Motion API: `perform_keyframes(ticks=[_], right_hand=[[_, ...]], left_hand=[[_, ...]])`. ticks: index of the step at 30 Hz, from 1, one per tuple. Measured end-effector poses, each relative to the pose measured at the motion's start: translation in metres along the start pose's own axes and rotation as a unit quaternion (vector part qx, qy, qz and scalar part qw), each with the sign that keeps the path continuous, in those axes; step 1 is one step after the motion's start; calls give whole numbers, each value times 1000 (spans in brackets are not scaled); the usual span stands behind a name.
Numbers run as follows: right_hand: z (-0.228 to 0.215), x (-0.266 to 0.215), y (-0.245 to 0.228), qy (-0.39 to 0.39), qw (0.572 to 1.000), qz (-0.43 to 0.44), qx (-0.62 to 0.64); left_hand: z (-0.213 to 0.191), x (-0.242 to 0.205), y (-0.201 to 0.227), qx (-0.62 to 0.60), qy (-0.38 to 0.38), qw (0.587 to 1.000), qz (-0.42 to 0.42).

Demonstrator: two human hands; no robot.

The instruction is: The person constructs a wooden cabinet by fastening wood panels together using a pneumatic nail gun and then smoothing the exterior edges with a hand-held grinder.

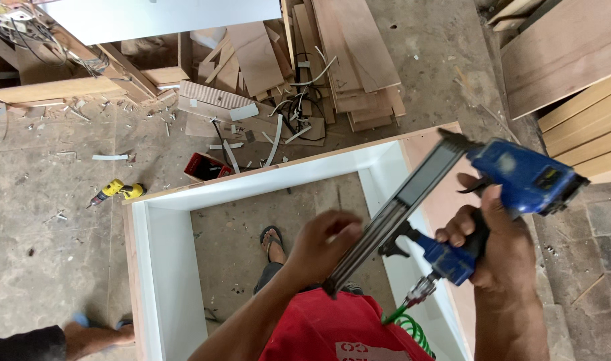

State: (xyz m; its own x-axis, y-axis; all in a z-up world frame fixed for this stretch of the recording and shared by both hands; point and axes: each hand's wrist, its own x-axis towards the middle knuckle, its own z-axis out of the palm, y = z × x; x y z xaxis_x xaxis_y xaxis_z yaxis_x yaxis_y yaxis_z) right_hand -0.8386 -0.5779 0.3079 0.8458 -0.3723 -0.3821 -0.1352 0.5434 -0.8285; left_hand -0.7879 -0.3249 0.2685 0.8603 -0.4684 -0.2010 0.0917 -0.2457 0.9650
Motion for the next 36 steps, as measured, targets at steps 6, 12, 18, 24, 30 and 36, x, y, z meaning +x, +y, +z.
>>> perform_keyframes(ticks=[6, 12, 18, 24, 30, 36], right_hand=[[-23, 12, 0, -1, 998, 10, 57], [-35, 9, 12, -63, 993, -1, 101], [-11, -15, 26, -29, 998, 12, 59], [-10, -15, 19, -53, 994, 6, 95], [21, -23, 44, 35, 999, 3, 21], [42, -37, 40, 25, 995, -18, 96]], left_hand=[[4, -27, -17, -135, 121, 974, 134], [14, -14, 5, -147, 174, 950, 214], [16, -11, 24, -131, 196, 947, 217], [9, -16, 3, -148, 244, 906, 312], [7, -7, -8, -196, 249, 898, 304], [-27, -15, -7, -159, 189, 920, 306]])
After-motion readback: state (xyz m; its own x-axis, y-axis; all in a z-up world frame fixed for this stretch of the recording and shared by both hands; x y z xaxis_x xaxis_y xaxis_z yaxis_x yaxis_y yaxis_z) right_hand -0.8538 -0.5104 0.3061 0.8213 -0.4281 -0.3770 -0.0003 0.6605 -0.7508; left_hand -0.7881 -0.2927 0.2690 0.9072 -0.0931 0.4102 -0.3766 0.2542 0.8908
